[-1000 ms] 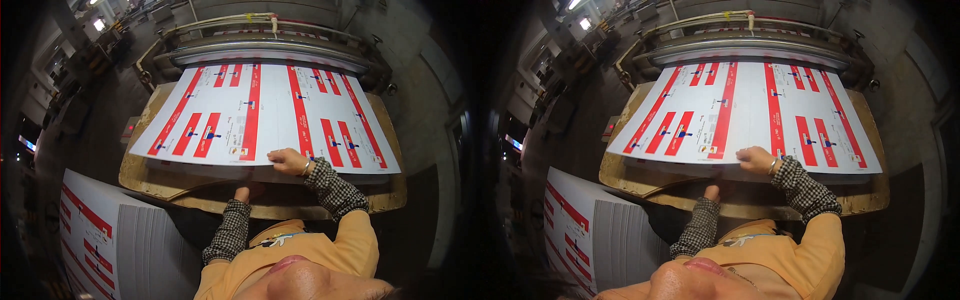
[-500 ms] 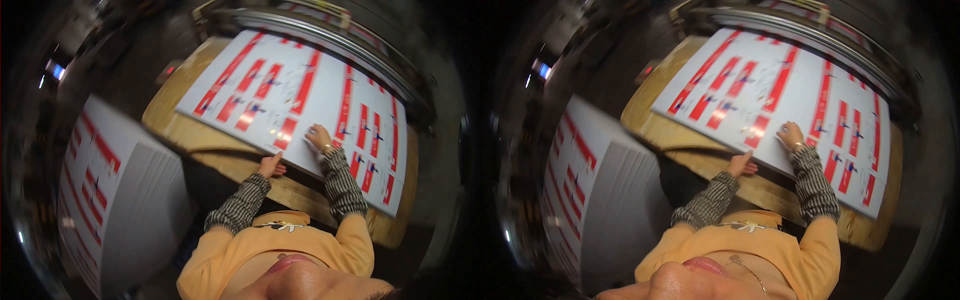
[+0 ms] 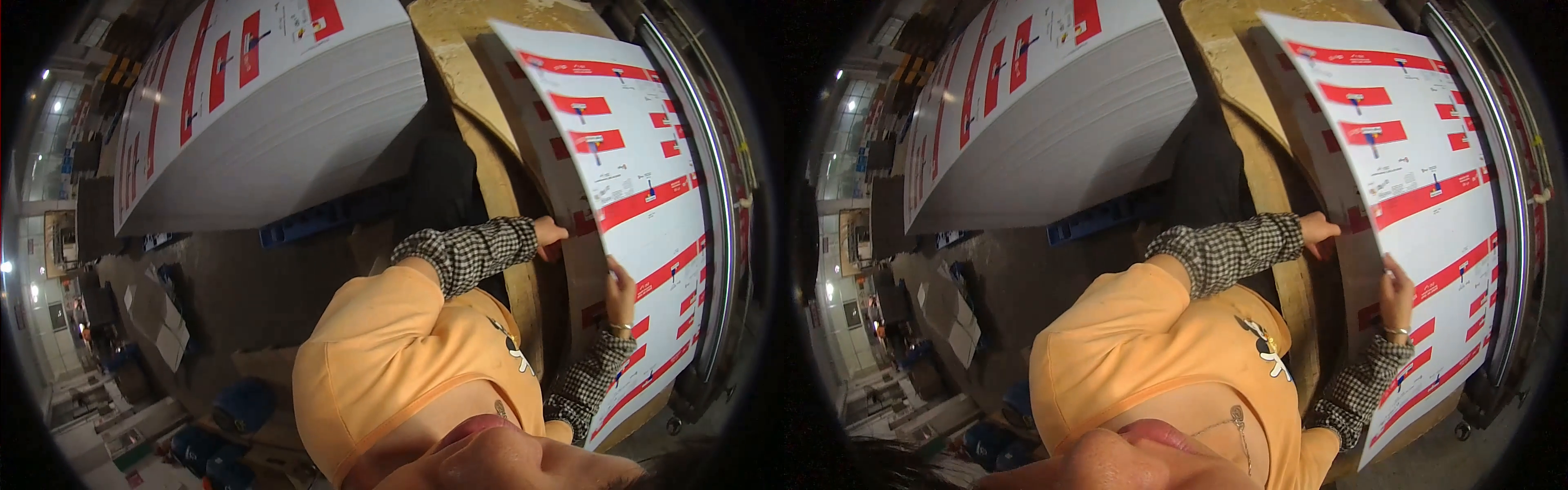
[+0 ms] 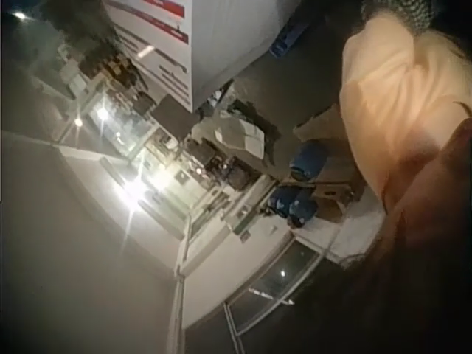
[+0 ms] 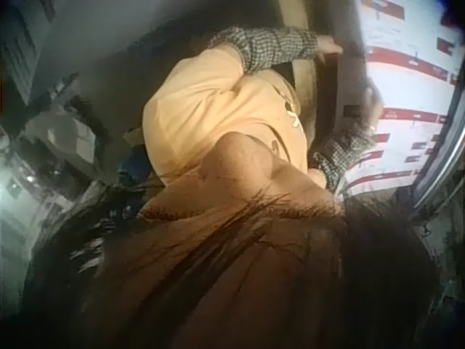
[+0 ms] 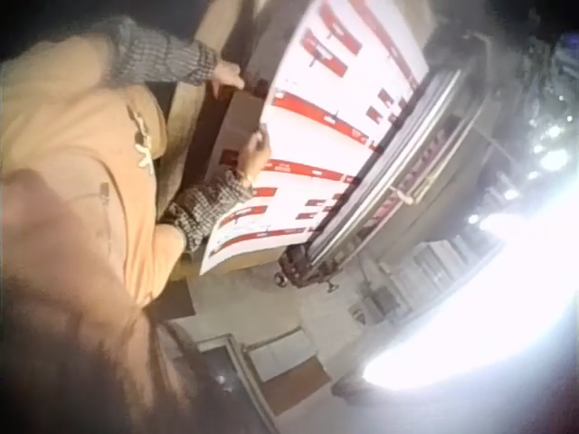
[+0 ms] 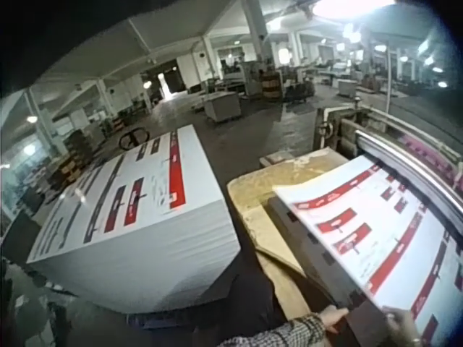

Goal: Manually feeding large printed paper sheets from a stack into an industrial roller machine.

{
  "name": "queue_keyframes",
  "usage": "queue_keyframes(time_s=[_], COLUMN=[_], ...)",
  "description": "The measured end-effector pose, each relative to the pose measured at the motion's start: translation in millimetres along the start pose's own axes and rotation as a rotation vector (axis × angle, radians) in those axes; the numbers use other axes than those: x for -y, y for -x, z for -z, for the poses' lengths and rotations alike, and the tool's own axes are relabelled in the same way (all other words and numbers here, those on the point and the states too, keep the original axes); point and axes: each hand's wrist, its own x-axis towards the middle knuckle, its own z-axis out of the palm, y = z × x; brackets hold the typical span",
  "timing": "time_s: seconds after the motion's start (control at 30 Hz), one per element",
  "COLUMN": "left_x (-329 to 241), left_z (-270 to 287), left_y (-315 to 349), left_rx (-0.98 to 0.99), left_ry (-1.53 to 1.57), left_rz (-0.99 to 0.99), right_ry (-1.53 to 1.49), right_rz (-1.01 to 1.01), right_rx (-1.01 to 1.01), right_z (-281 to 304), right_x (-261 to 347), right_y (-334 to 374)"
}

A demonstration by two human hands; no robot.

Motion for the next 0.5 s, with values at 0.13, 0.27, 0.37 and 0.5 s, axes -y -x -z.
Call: queue_keyframes(time_s=[0.13,0.27,0.37,0.5], left_x=[22,30,18,1], left_z=[-5,-7,-3,-3], left_y=[-19,-37,-38,-7], left_rx=[-0.093,-0.195,-0.283,-0.278], left_ry=[-0.071,-0.201,-0.306,-0.333], left_rz=[-0.022,-0.092,-0.166,-0.201], right_ry=[-0.051,-0.036,-0.118,-0.101], right_rz=[0.074,0.02,-0.076,-0.146], right_rx=[-0.094,-0.038,-0.009,0.068], right_z=[19,-9,-26,-25], right_x=[39,12,-9,-12], right_y=[12,11,9,1])
